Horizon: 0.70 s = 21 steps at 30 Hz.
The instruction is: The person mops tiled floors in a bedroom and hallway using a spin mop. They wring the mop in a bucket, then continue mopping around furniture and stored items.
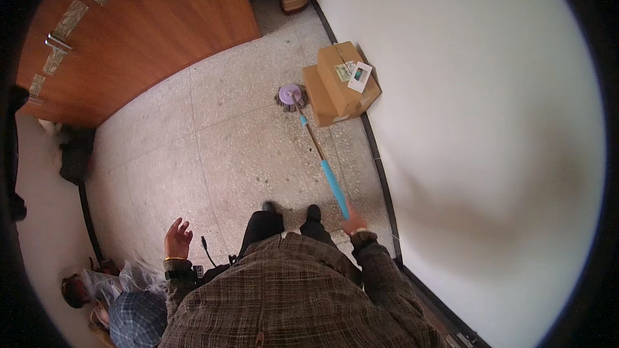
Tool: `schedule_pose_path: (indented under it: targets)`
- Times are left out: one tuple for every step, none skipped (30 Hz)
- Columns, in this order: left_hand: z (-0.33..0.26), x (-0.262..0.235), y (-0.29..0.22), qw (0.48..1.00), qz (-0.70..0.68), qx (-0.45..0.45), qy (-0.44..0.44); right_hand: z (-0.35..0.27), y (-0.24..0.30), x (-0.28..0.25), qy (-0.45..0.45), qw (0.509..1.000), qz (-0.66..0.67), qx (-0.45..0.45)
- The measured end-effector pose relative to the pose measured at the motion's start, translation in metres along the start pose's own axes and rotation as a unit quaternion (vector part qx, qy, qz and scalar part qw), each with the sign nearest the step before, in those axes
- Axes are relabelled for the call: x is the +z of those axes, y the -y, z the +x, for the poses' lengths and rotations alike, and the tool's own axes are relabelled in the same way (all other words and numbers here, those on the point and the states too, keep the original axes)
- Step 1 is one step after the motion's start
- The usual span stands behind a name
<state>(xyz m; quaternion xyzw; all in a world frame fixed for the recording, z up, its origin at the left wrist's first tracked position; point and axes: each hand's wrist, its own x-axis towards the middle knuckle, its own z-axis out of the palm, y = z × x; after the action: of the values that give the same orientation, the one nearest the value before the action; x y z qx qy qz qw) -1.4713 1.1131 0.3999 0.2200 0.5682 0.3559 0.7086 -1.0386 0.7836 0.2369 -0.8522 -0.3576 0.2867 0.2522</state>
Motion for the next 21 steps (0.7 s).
schedule_pose_path:
  targets:
    - [0.008,0.0,-0.006,1.0,0.005,-0.001,0.014,0.024,0.014,0.0,0.029,0.999,-0.02,0.039]
    - [0.015,-0.002,-0.014,1.0,-0.013,-0.003,0.017,0.049,0.029,-0.001,0.046,0.996,-0.035,0.066]
    - [0.027,-0.004,-0.021,1.0,-0.007,0.0,0.01,0.072,0.044,-0.002,0.067,0.992,-0.048,0.098]
    - [0.042,-0.006,-0.031,1.0,-0.011,0.003,0.014,0.095,0.059,-0.002,0.088,0.986,-0.062,0.13]
    - [0.059,-0.01,-0.044,1.0,-0.017,0.002,0.01,0.115,0.074,-0.002,0.113,0.977,-0.073,0.168]
    - [0.076,-0.013,-0.056,1.0,-0.015,-0.002,0.025,0.126,0.084,0.002,0.127,0.972,-0.071,0.187]
    - [0.093,-0.016,-0.069,1.0,-0.005,-0.002,0.025,0.13,0.094,0.006,0.101,0.978,-0.078,0.165]
    - [0.116,-0.013,-0.085,1.0,0.0,-0.002,0.03,0.134,0.104,0.01,0.06,0.988,-0.074,0.124]
    - [0.138,-0.009,-0.102,0.999,-0.02,-0.012,0.032,0.137,0.112,0.014,0.015,0.994,-0.07,0.085]
    - [0.156,-0.006,-0.121,0.999,0.003,-0.002,0.042,0.134,0.12,0.02,-0.015,0.993,-0.102,0.051]
    - [0.171,-0.005,-0.143,0.999,0.002,-0.002,0.05,0.125,0.127,0.024,-0.014,0.993,-0.096,0.067]
    - [0.186,-0.001,-0.163,0.998,-0.004,-0.001,0.056,0.119,0.136,0.028,-0.015,0.993,-0.088,0.079]
    - [0.2,0.003,-0.183,0.998,0.014,0.017,0.067,0.114,0.145,0.031,-0.019,0.992,-0.081,0.091]
    - [0.214,0.005,-0.204,0.998,0.021,0.029,0.048,0.105,0.156,0.036,-0.021,0.993,-0.065,0.095]
    - [0.227,0.007,-0.22,0.997,0.011,0.047,0.068,0.095,0.166,0.041,-0.025,0.993,-0.046,0.108]
    - [0.24,0.008,-0.234,0.998,0.019,0.038,0.048,0.089,0.175,0.047,-0.004,0.989,-0.046,0.14]
    - [0.251,0.009,-0.248,0.998,0.014,0.037,0.056,0.086,0.184,0.054,0.014,0.984,-0.041,0.175]
    - [0.264,0.011,-0.261,0.998,0.01,0.033,0.049,0.088,0.191,0.062,0.032,0.977,-0.035,0.208]
    - [0.276,0.016,-0.269,0.999,0.007,0.024,0.048,0.093,0.198,0.072,0.029,0.98,-0.031,0.196]
    - [0.286,0.021,-0.275,0.997,0.006,0.026,0.073,0.101,0.202,0.082,0.025,0.983,-0.023,0.182]
    - [0.296,0.029,-0.28,0.997,0.005,0.015,0.07,0.109,0.206,0.092,0.015,0.985,-0.019,0.169]
